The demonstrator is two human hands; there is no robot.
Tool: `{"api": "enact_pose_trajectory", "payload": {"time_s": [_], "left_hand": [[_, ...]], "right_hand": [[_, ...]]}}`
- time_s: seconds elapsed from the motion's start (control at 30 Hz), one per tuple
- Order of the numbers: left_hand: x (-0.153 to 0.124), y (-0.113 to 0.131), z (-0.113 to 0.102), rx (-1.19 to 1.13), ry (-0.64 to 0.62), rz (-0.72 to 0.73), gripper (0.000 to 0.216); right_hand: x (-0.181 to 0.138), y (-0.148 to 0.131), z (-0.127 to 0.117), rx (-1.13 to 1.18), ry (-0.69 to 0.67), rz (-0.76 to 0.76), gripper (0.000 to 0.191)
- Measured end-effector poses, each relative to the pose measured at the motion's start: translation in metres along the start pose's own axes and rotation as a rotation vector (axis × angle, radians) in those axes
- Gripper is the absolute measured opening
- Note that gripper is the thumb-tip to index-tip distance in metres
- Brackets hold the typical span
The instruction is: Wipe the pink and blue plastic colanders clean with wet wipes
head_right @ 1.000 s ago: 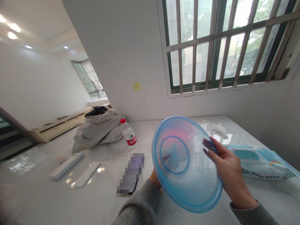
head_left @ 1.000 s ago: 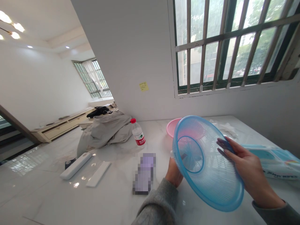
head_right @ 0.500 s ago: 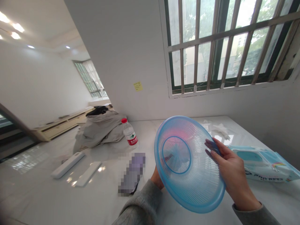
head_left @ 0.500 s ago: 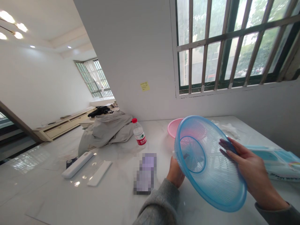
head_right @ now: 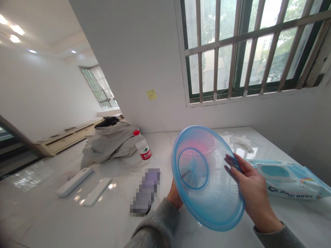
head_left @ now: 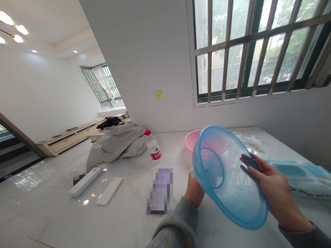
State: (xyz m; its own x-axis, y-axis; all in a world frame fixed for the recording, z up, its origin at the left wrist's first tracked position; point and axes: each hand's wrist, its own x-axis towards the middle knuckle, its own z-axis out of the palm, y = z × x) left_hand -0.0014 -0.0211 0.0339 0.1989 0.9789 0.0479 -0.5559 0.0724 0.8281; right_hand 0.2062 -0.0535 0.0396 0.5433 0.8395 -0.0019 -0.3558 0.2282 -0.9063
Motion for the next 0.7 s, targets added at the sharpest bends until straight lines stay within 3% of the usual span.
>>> {"api": "enact_pose_trajectory", "payload": {"time_s": [0.27,0.47,0.7], "left_hand": [[0.003,-0.010,-0.007,0.055,-0.018,0.067,0.026],[0.002,-0.018,-0.015,0.167,-0.026,0.132,0.027],[-0.001,-0.010,-0.006,0.285,-0.117,0.165,0.026]], "right_hand": [[0.001,-0.001,0.001,0.010,0.015,0.043,0.060],[0.005,0.003,-0.001,0.017,0.016,0.089,0.061],[0.007,0.004,-0.002,0.027,0.004,0.184,0.061]]}}
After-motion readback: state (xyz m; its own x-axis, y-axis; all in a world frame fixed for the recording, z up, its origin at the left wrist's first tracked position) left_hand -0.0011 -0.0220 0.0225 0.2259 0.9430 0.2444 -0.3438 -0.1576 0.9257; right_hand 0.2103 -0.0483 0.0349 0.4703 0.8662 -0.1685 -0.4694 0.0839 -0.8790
